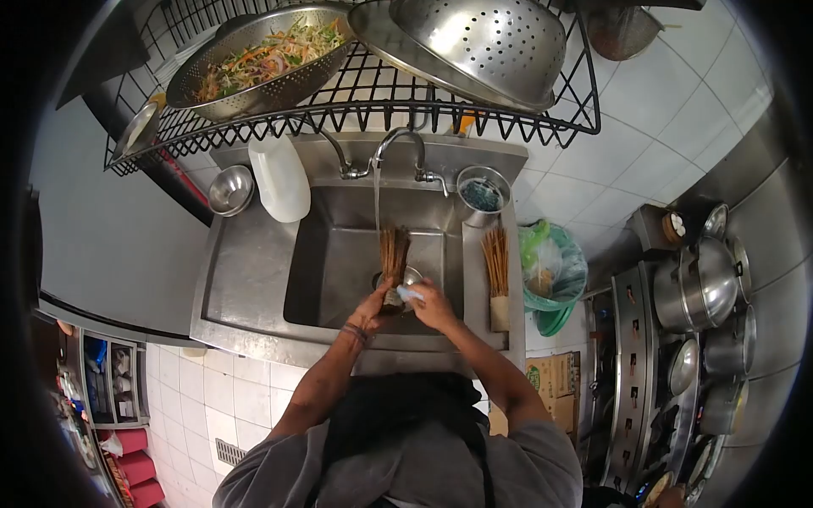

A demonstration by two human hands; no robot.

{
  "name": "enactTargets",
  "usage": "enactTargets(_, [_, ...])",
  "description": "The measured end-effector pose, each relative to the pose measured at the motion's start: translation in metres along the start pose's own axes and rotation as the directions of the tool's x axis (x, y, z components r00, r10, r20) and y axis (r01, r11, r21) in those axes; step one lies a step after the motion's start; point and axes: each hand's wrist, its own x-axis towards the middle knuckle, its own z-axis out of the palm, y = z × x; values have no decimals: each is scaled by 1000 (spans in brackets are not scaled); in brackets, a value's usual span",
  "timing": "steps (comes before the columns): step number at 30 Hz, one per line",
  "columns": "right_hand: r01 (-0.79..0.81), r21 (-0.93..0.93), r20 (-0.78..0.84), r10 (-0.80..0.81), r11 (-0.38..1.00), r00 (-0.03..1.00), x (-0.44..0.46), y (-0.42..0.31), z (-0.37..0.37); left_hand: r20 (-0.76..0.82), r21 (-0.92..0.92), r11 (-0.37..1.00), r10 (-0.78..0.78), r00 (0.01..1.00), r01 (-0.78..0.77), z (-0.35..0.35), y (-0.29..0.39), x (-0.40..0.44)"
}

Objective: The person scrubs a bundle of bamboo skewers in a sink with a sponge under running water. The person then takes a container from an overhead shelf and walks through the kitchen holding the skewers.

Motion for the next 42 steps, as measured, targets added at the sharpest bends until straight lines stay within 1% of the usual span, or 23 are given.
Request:
enactTargets(2, [-201,-147,-60,194,968,979,2,-7,-1,28,-62,996,63,998,-61,4,-2,8])
enactTargets(3, [-130,-196,-53,121,972,991,0,-5,1,-4,-117,993,23,1000,-23,23,7,-5])
enactTargets(4, [-151,-15,-14,151,988,989,-4,1,7,-3,-181,983,-23,1000,22,23,12,-7])
enactTargets(6, [-211,343,82,194,915,977,-12,3,15,4,-304,945,-125,992,120,18,15,-11])
enactTargets(7, [-234,354,141,196,906,970,-16,-10,5,-41,-272,955,-139,989,123,16,15,-7])
enactTargets(10, [-207,180,82,195,962,977,-18,17,2,-15,-247,957,-161,987,153,-2,7,-2])
enactTargets(11, [-224,28,6,224,974,975,-20,24,0,-33,-179,975,-141,989,133,-5,3,-3])
enactTargets(14, [-384,184,-243,420,905,874,-20,28,-4,-68,-18,993,-122,990,121,8,3,-21])
enactTargets(15, [-384,270,-227,446,883,866,-22,28,-7,-75,-5,990,-142,987,142,17,5,-35])
enactTargets(18, [-150,324,-129,201,934,971,-18,1,-2,-56,57,967,-245,968,248,31,8,-58])
enactTargets(19, [-151,316,-22,167,937,986,-17,-22,0,-45,80,954,-287,957,290,31,8,-63])
enactTargets(20, [-2,251,-73,21,968,997,-14,-25,7,-26,69,949,-305,952,306,33,8,-68])
enactTargets(22, [-27,147,-135,47,989,990,-1,-13,8,16,48,942,-333,943,332,34,8,-74])
enactTargets(23, [5,91,-189,12,996,982,11,-2,5,28,122,950,-293,956,288,35,5,-78])
enactTargets(24, [28,35,-241,-18,999,970,19,10,2,53,93,951,-299,953,294,33,2,-84])
enactTargets(26, [-77,-47,-237,64,996,969,39,37,-7,108,35,953,-303,947,301,35,3,-91])
enactTargets(28, [-106,-67,-322,79,992,943,55,81,-7,100,21,956,-294,951,294,43,6,-101])
enactTargets(31, [-383,30,-384,365,923,848,68,91,-17,64,46,961,-274,960,272,37,13,-106])
enactTargets(34, [-190,56,-469,194,980,862,56,35,-4,-38,119,970,-208,977,211,26,19,-101])
enactTargets(36, [55,71,-236,-37,996,971,38,-8,11,-95,120,966,-217,971,228,25,22,-98])
enactTargets(38, [184,117,-38,-181,976,983,23,-37,23,-33,102,969,-223,974,225,18,19,-92])
enactTargets(39, [138,61,-14,-138,988,990,20,-45,21,-2,97,969,-229,973,228,17,18,-92])
enactTargets(42, [58,42,-132,-51,997,990,39,2,25,44,145,968,-213,976,204,14,6,-97])
